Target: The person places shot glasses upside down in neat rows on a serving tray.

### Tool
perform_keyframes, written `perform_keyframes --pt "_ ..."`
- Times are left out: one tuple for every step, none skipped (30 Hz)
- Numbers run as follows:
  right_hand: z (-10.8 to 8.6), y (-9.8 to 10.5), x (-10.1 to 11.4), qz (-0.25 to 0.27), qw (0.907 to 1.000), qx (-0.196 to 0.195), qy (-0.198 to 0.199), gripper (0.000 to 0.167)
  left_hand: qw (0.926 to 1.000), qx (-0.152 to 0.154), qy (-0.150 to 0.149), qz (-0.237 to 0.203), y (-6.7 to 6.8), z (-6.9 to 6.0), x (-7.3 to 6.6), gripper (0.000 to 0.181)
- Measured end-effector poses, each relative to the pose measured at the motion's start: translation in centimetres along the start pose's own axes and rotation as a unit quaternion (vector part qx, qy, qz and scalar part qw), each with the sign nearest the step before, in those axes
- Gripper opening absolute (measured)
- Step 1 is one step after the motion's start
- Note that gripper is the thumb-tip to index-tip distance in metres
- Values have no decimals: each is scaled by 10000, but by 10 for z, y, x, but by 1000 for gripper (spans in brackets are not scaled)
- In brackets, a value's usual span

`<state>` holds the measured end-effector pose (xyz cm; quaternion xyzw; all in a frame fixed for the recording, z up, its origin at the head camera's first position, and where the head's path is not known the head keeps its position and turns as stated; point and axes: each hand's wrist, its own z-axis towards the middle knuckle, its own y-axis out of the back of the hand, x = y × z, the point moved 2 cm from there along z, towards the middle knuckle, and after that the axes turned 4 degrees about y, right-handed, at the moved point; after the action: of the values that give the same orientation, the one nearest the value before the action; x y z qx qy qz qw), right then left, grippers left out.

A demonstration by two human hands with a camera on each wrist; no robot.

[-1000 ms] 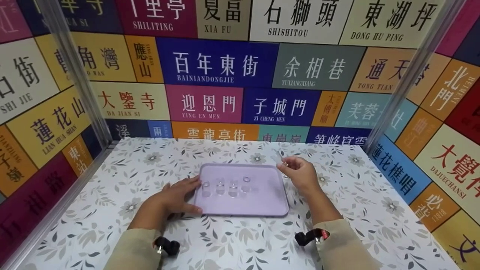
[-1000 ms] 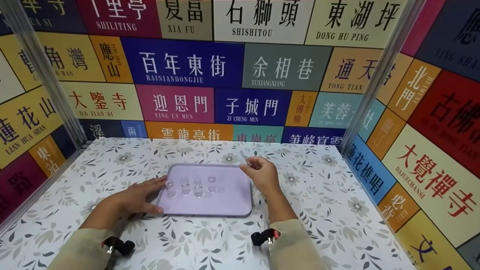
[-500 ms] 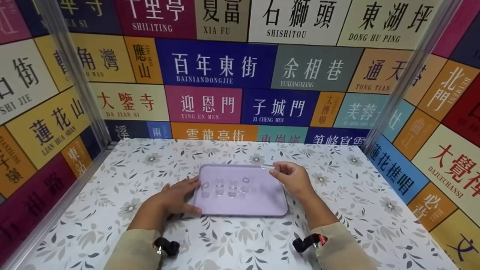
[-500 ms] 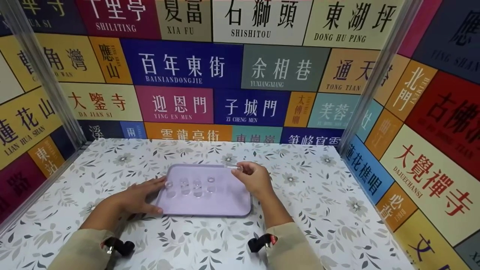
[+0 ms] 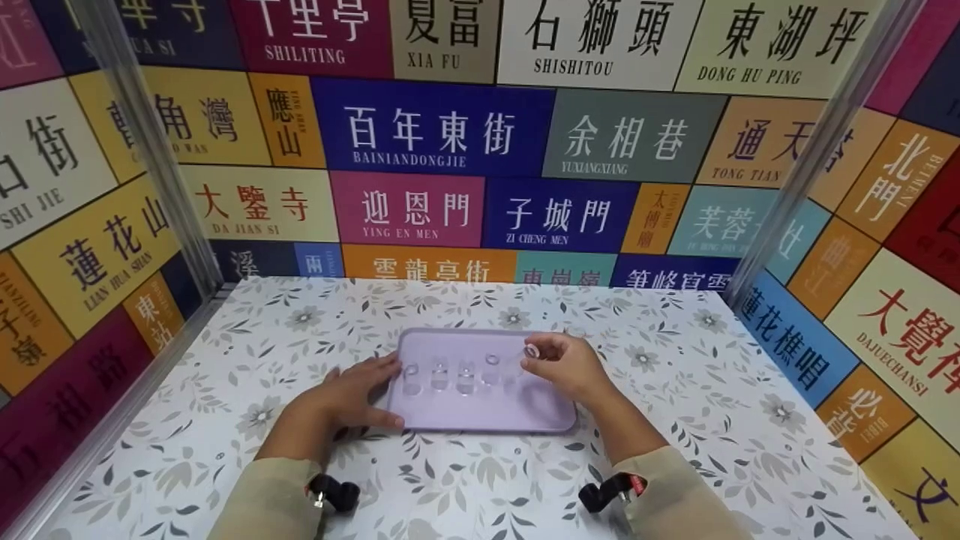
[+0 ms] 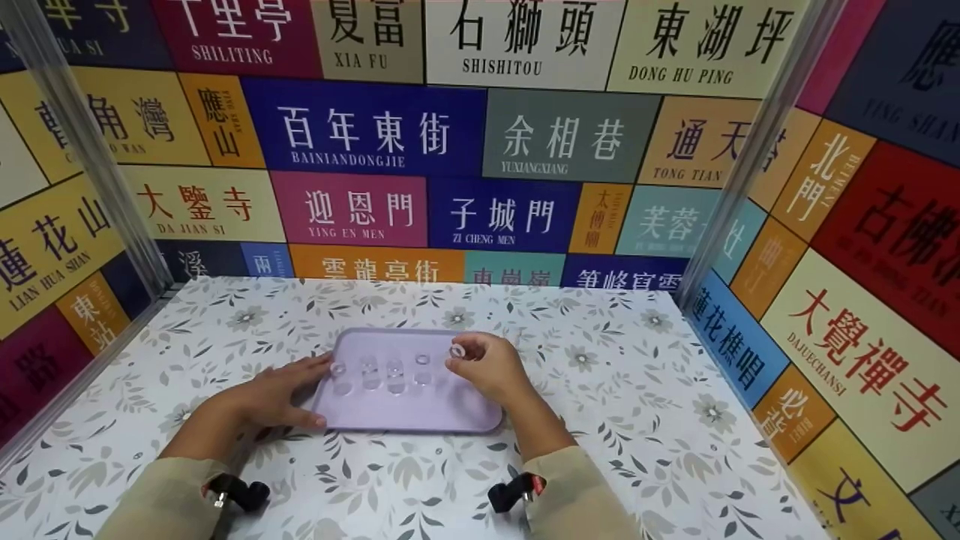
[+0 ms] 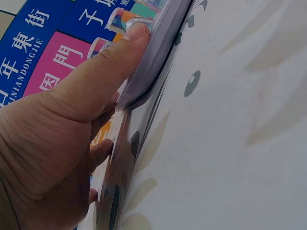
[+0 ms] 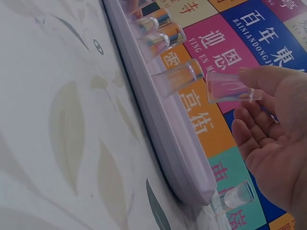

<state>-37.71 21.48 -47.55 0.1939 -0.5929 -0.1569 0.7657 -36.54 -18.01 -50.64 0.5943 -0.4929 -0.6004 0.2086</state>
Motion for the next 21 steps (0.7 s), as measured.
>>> perform_keyframes --pt "0 -1 0 -35 10000 44 -10 37 10000 2 4 -13 0 0 0 115" --pt "-1 -3 0 -60 9999 93 4 36 10000 13 16 -24 0 0 1 115" --pt "-1 -4 0 -70 9999 149 25 37 10000 11 13 -29 0 -1 1 115" --pt "-1 -5 0 -99 9997 204 49 37 10000 12 14 -28 0 -1 1 115" --pt "-1 -7 0 -132 9995 260 99 38 10000 16 13 -33 0 -1 1 115" --pt "0 -8 -1 -162 9993 306 147 38 10000 18 17 -29 0 -1 1 115" --pt "0 -10 -2 -186 9991 346 187 39 10000 22 15 -30 0 -1 1 115" --pt "0 -11 -3 -212 9988 374 225 39 10000 31 27 -37 -1 -1 1 115" --pt "0 -12 -4 -230 9986 398 248 38 10000 31 21 -43 0 -1 1 115" --pt "1 -13 -5 -247 9984 421 274 38 10000 43 30 -49 0 -1 1 115" --pt "1 -14 -7 -253 9983 441 289 38 10000 51 32 -58 -1 -1 2 115" --pt "1 -15 -8 -252 9983 445 279 38 9999 60 49 -68 0 -1 1 115" --pt "1 -16 -9 -256 9983 447 270 37 9999 66 60 -80 0 0 1 115" --pt "1 -17 -10 -256 9983 450 252 37 9999 69 71 -86 0 -1 1 115" --pt "1 -18 -11 -246 9984 454 228 37 9999 61 58 -62 0 -1 1 115" --pt "1 -18 -11 -226 9985 465 192 37 10000 58 52 -37 0 0 1 114" --pt "1 -19 -12 -222 9985 475 147 37 10000 52 47 -13 0 0 1 114" --pt "1 -20 -12 -230 9985 487 115 38 10000 48 46 2 0 0 1 114" --pt "1 -21 -13 -230 9984 512 78 38 10000 44 34 10 0 0 0 114" --pt "0 -22 -13 -229 9982 547 50 38 10000 40 24 18 0 0 0 113" --pt "0 -23 -14 -236 9980 588 32 38 10000 37 14 26 0 0 0 113"
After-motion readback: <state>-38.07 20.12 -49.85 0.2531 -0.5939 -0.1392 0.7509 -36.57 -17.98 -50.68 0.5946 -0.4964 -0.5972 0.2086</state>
